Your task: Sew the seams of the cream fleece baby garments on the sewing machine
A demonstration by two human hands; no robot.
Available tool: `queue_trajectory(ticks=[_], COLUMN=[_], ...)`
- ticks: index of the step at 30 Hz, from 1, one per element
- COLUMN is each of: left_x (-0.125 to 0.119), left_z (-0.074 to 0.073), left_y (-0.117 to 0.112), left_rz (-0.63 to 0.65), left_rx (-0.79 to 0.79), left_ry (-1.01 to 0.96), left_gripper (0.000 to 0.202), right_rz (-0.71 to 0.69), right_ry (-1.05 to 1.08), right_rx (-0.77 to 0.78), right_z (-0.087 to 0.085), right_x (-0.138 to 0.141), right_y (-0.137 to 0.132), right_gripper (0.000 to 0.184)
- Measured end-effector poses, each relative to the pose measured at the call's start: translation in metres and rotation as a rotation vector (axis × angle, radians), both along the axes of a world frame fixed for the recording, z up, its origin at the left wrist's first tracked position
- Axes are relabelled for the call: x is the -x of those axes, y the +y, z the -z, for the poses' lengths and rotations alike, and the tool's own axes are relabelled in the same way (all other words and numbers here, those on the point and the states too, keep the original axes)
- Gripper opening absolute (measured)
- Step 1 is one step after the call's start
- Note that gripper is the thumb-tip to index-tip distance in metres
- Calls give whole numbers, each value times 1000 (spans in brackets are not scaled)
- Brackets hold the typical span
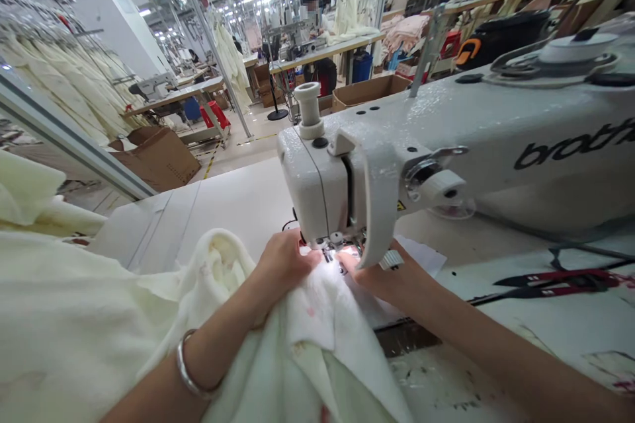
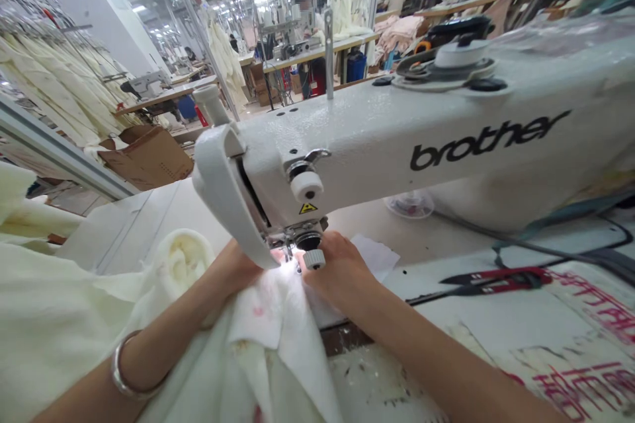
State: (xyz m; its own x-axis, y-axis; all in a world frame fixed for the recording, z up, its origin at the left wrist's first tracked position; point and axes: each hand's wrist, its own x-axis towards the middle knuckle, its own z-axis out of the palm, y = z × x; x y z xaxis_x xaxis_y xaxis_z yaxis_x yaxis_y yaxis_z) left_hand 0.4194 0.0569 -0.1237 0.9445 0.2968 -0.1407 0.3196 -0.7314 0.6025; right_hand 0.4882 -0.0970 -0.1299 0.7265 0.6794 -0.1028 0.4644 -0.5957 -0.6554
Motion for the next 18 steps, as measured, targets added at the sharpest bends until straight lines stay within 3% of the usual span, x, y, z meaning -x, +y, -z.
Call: queue_trajectory(ticks=[6, 18], left_x=[1, 1], left_z=[3, -6], left_y=[2, -4], left_rz=[-70, -112], left_rx=[-119, -165], left_ry=[-12, 44], left_gripper=[7, 6], right_rz=[-1, -45], right_ry=[-158, -312], right_rx=[95, 217], right_z=[-4, 3], right_x=[10, 11], right_y=[1, 5], right_gripper=[22, 23])
